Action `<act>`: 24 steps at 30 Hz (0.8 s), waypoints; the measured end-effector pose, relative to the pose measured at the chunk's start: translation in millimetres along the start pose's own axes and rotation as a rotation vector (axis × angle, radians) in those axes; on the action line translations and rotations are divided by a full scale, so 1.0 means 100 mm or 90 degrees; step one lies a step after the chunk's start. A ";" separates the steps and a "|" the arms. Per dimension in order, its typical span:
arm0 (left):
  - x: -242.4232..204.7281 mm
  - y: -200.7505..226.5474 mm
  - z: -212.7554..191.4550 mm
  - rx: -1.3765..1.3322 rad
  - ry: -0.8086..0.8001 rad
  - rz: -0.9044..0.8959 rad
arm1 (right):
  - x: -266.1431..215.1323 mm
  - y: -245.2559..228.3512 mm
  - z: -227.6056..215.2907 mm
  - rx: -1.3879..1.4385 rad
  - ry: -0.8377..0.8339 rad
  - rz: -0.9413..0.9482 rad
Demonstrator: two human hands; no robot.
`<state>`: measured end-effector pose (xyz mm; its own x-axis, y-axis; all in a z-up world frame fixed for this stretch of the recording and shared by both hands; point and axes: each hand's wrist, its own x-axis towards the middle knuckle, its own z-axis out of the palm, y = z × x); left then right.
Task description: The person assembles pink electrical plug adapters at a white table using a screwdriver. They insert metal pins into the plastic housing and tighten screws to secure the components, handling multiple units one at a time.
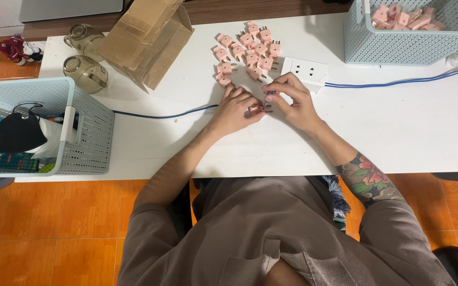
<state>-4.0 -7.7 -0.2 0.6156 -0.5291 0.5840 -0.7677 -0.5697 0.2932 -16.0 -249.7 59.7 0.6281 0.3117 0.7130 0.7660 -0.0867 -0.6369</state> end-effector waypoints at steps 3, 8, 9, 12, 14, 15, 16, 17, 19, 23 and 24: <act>-0.01 -0.02 0.02 0.001 0.007 0.001 | -0.01 0.01 -0.01 0.028 -0.003 0.028; 0.00 -0.05 0.00 -0.024 -0.001 -0.001 | 0.05 -0.13 0.02 0.047 0.004 0.036; 0.00 -0.05 -0.01 -0.026 -0.001 -0.002 | 0.07 -0.18 0.02 0.050 0.002 0.045; 0.03 0.03 -0.12 -0.062 -0.034 -0.041 | 0.05 -0.09 -0.01 0.026 -0.002 0.052; 0.03 0.02 -0.12 -0.072 -0.046 -0.048 | 0.02 -0.03 0.00 0.022 0.006 0.053; 0.03 0.01 -0.12 -0.082 -0.056 -0.055 | 0.01 0.00 0.00 0.019 0.013 0.053; 0.03 0.02 -0.13 -0.082 -0.056 -0.056 | 0.00 0.02 0.00 0.019 0.013 0.054; 0.03 0.03 -0.14 -0.078 -0.059 -0.057 | 0.00 0.03 0.00 0.019 0.015 0.053; 0.04 0.03 -0.14 -0.074 -0.062 -0.058 | 0.00 0.01 0.01 0.018 0.017 0.052; 0.02 -0.01 -0.10 -0.064 -0.059 -0.046 | 0.01 -0.03 0.04 0.017 0.013 0.048; 0.01 -0.03 -0.09 -0.062 -0.050 -0.040 | 0.00 -0.03 0.04 0.017 0.011 0.049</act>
<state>-2.8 -1.3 6.5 0.6717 -0.5446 0.5022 -0.7389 -0.5415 0.4010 -18.6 -245.9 60.0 0.6874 0.2890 0.6663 0.7115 -0.0842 -0.6976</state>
